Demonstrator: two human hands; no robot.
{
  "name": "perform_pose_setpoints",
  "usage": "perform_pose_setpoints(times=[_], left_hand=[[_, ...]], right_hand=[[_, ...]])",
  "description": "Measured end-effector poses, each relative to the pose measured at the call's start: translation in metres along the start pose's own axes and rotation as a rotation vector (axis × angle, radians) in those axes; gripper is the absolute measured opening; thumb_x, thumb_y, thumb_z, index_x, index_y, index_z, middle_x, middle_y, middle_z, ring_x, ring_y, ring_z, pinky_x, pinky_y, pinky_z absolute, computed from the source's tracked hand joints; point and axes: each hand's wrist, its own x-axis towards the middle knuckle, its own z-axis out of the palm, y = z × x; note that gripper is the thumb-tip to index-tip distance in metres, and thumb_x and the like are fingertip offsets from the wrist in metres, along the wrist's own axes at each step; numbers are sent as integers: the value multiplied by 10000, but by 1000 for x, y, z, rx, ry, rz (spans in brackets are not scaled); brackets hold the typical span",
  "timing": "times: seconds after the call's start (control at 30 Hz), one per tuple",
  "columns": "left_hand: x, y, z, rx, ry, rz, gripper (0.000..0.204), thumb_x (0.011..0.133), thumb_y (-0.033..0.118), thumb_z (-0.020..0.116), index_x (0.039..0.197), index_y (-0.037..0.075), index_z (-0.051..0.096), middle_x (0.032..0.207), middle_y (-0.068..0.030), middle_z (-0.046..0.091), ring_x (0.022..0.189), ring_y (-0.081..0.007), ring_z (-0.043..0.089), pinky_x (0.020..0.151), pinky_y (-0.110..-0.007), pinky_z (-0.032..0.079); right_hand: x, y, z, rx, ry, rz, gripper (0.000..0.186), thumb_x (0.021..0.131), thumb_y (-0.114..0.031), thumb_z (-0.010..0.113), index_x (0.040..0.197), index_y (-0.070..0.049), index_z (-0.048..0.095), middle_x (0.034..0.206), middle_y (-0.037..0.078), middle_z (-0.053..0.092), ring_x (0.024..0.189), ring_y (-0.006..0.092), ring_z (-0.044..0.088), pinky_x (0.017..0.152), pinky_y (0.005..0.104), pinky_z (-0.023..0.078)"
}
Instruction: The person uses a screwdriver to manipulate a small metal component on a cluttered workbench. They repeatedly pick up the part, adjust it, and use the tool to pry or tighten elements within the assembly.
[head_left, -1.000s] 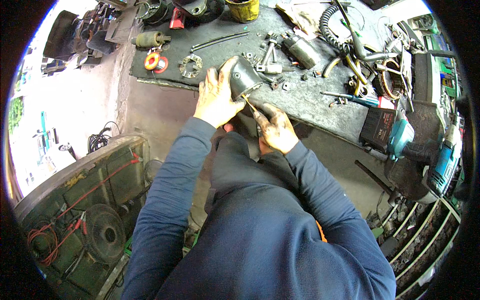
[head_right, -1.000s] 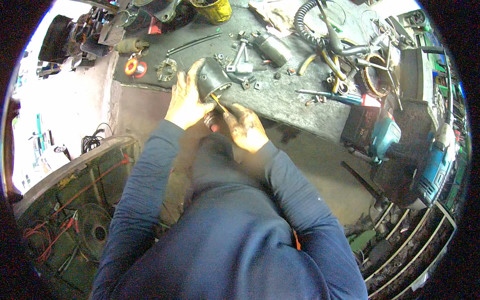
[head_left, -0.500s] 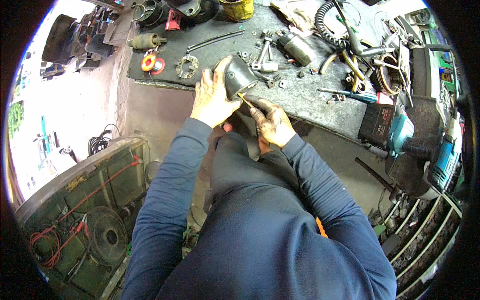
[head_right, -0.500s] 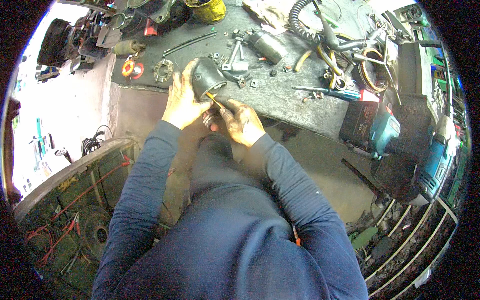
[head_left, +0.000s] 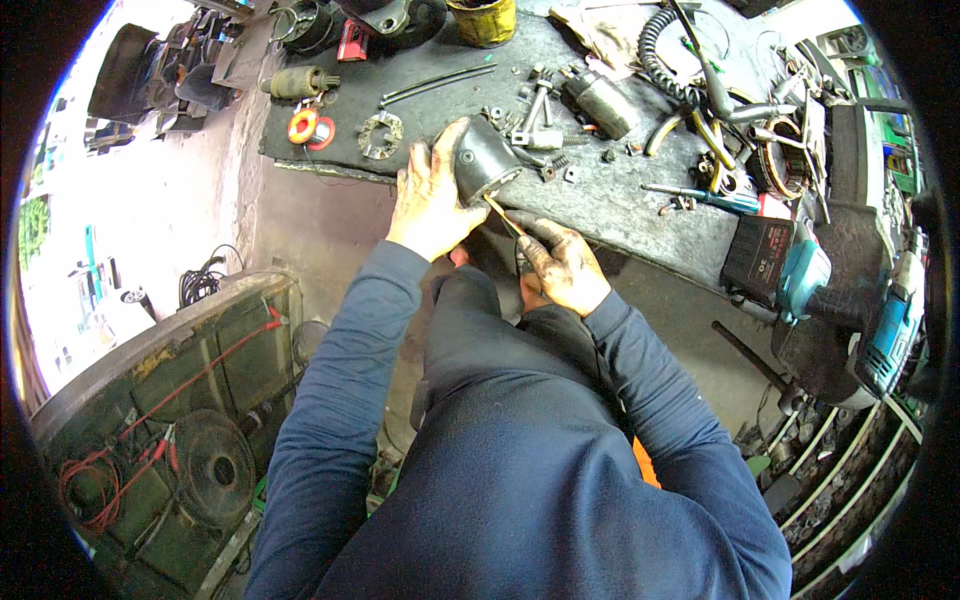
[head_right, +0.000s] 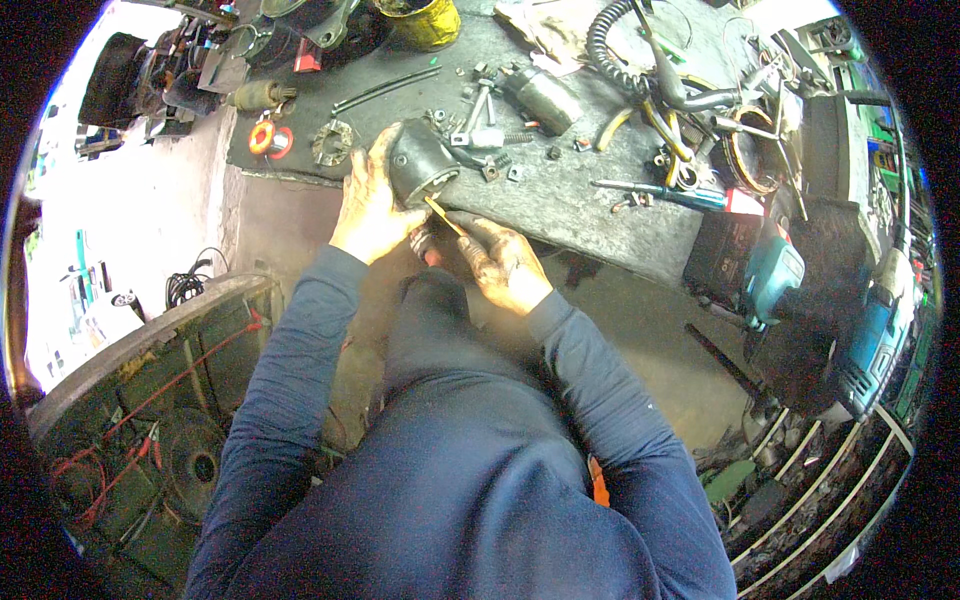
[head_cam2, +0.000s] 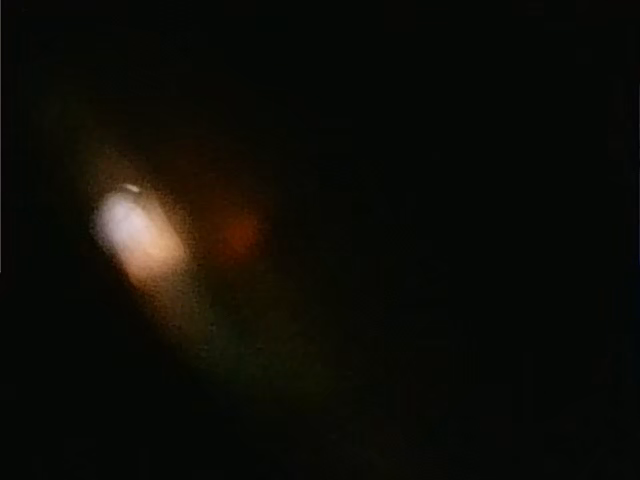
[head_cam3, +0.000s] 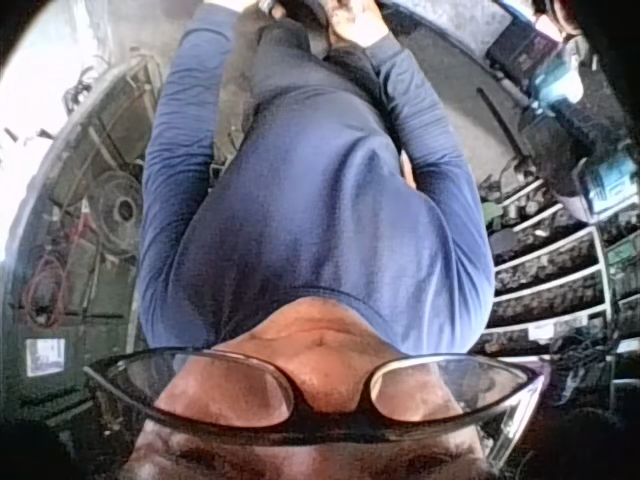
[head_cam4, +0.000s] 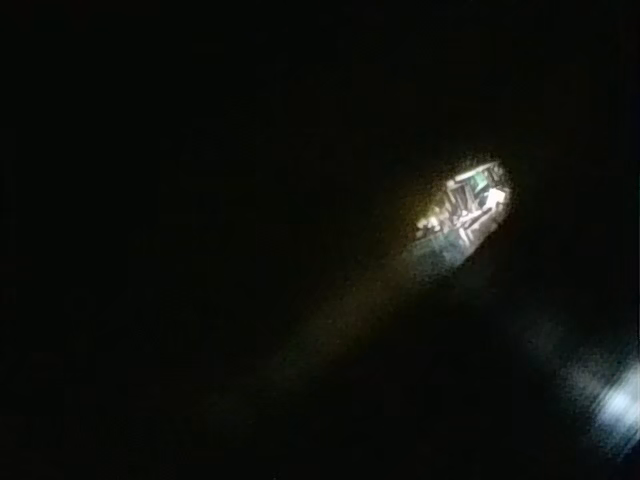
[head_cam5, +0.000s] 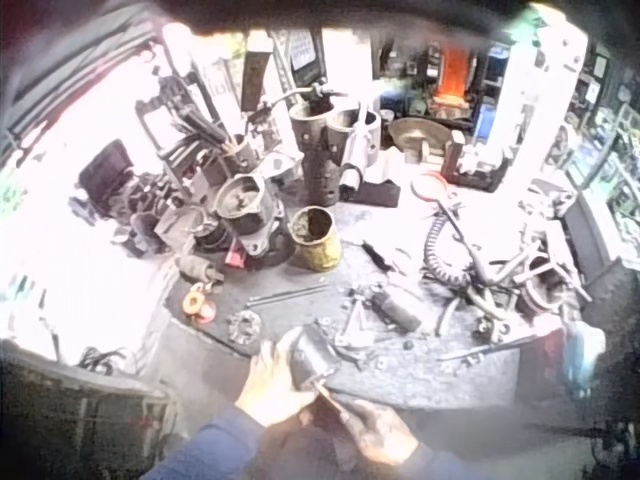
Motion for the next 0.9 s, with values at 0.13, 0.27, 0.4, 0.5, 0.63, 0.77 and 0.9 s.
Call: perform_pose_setpoints(times=[0.13, 0.27, 0.4, 0.5, 0.63, 0.77, 0.9], left_hand=[[0, 1, -1, 4, 13, 17, 1179, 668, 223, 910, 1612, 287, 207, 1301, -250, 427, 1250, -495, 500, 1074, -567, 393], [-1, 0, 0, -14, 2, 10, 1177, 669, 229, 912, 1610, 291, 208, 1305, -248, 425, 1242, -496, 503, 1061, -568, 398], [-1, 0, -2, -1, -70, -10, 1193, 671, 249, 913, 1623, 185, 197, 1479, -284, 388, 1328, -508, 437, 1119, -561, 392], [-5, -1, -5, -68, -103, -65, 1207, 673, 264, 926, 1632, 177, 197, 1546, -299, 320, 1397, -521, 381, 1160, -560, 376], [-13, -1, -11, -106, -7, 24, 1197, 669, 302, 943, 1640, 256, 244, 1601, -326, 224, 1464, -556, 313, 1212, -579, 331], [-23, 9, -39, -263, 133, 46, 1094, 716, 264, 927, 1620, 177, 315, 1583, -286, 285, 1449, -460, 400, 1208, -508, 363], [-14, -17, -26, -510, 310, 35, 876, 818, 169, 865, 1553, 89, 393, 1425, -215, 498, 1343, -333, 516, 1131, -445, 440]], right_hand=[[10, 12, 6, -10, 1, 18, 349, 1028, -147, 570, 1348, -31, 645, 1201, 230, 705, 1100, 367, 676, 967, 424, 520], [-12, -2, -10, -39, -32, 41, 362, 1024, -190, 577, 1349, -45, 645, 1218, 246, 704, 1104, 421, 690, 953, 463, 534], [-61, 22, -45, -172, 51, 55, 356, 1019, -187, 610, 1346, -53, 648, 1175, 236, 725, 1053, 374, 725, 930, 423, 549], [-71, 7, -66, -256, 262, 103, 263, 1001, -164, 630, 1236, -48, 647, 933, 235, 718, 858, 395, 738, 737, 463, 555], [-52, 9, -96, -806, 492, -106, 363, 932, -87, 634, 1291, -131, 601, 973, 177, 739, 788, 373, 727, 684, 479, 577], [-10, 3, -122, -1080, 424, -246, 442, 883, -67, 654, 1312, -163, 611, 887, 106, 609, 766, 344, 657, 683, 462, 539], [20, 22, -119, -1188, 406, -166, 548, 830, -102, 690, 1364, -189, 606, 1134, 146, 614, 1024, 327, 621, 796, 450, 511]])
